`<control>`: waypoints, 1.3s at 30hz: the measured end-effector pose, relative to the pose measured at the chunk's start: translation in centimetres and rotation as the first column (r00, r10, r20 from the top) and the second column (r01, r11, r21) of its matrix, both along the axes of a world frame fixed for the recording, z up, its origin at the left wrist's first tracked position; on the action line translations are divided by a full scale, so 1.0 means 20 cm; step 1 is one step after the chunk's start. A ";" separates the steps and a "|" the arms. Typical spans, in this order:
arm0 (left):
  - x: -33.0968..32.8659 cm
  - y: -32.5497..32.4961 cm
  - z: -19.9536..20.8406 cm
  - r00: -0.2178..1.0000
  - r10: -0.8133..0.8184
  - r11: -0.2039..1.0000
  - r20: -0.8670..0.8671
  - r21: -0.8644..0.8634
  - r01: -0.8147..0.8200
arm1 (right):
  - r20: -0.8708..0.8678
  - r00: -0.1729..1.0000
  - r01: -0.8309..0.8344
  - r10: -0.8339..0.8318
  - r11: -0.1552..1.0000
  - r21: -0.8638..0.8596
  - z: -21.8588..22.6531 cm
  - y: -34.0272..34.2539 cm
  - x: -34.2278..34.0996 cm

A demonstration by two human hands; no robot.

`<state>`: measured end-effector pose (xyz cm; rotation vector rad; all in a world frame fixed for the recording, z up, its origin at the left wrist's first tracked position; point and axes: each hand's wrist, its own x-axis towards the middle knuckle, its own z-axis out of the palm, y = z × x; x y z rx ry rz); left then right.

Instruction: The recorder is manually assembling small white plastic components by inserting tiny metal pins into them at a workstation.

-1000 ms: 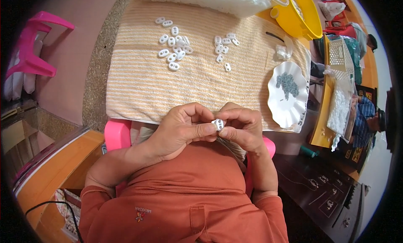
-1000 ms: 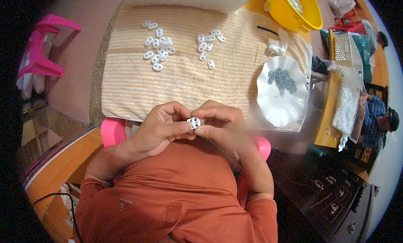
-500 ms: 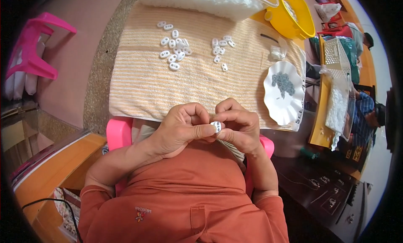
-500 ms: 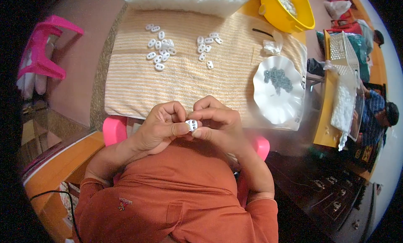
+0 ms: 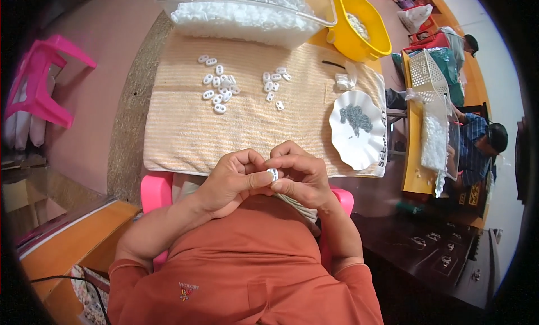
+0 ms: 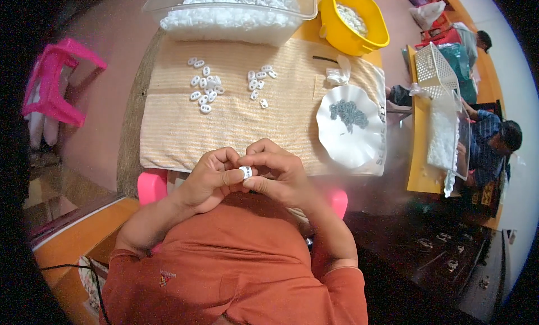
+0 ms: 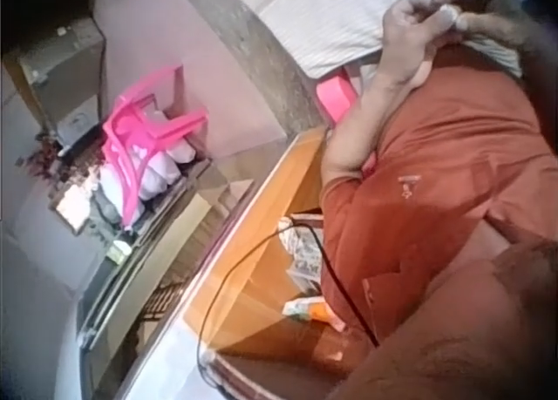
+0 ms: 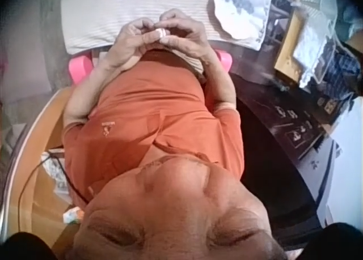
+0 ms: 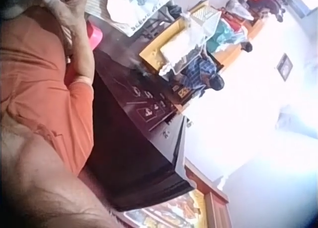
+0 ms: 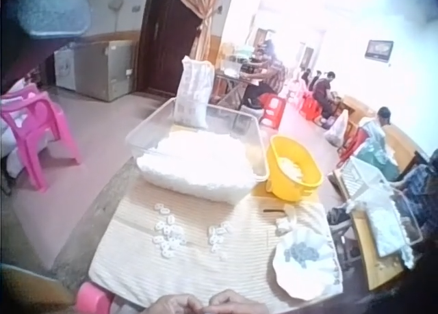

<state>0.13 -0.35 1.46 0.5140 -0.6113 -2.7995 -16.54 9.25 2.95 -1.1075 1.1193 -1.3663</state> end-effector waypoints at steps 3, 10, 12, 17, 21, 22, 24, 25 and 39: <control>0.01 0.00 -0.01 1.000 -0.006 0.999 -0.012 0.043 0.006 | -0.075 0.997 -0.013 0.013 1.000 -0.009 0.00 0.01 -0.01; 0.01 -0.02 0.00 0.999 -0.022 0.997 -0.049 0.073 0.025 | -0.518 0.828 0.172 -0.216 0.976 -0.132 0.09 0.00 -0.09; 0.01 -0.02 -0.01 0.999 -0.036 0.999 -0.016 0.025 0.037 | -0.582 0.723 0.323 -0.373 0.927 -0.192 0.14 0.00 -0.15; 0.01 -0.01 0.01 0.999 -0.038 0.999 0.028 -0.029 0.039 | -0.698 0.028 0.458 -0.715 0.630 -0.627 0.42 -0.16 -0.43; 0.01 0.01 -0.02 0.999 -0.035 0.999 0.042 -0.034 0.036 | -0.578 -0.060 0.454 -0.814 0.493 -0.742 0.57 -0.39 -0.83; 0.01 0.00 -0.03 0.999 -0.025 0.999 0.044 -0.043 0.027 | -0.606 -0.112 0.442 -0.787 0.507 -0.740 0.58 -0.45 -0.93; -0.01 0.01 -0.04 0.998 -0.044 0.998 0.037 -0.042 0.046 | -0.684 -0.342 0.428 -0.644 0.542 -0.724 0.55 -0.52 -1.15; -0.01 0.00 -0.04 0.999 -0.020 0.999 0.042 -0.046 0.022 | -0.683 -0.323 0.419 -0.655 0.548 -0.724 0.53 -0.57 -1.11; 0.00 0.00 -0.10 0.993 0.027 0.993 0.117 -0.117 -0.014 | -0.973 0.198 -0.049 -0.123 0.990 -0.135 0.08 -1.03 0.01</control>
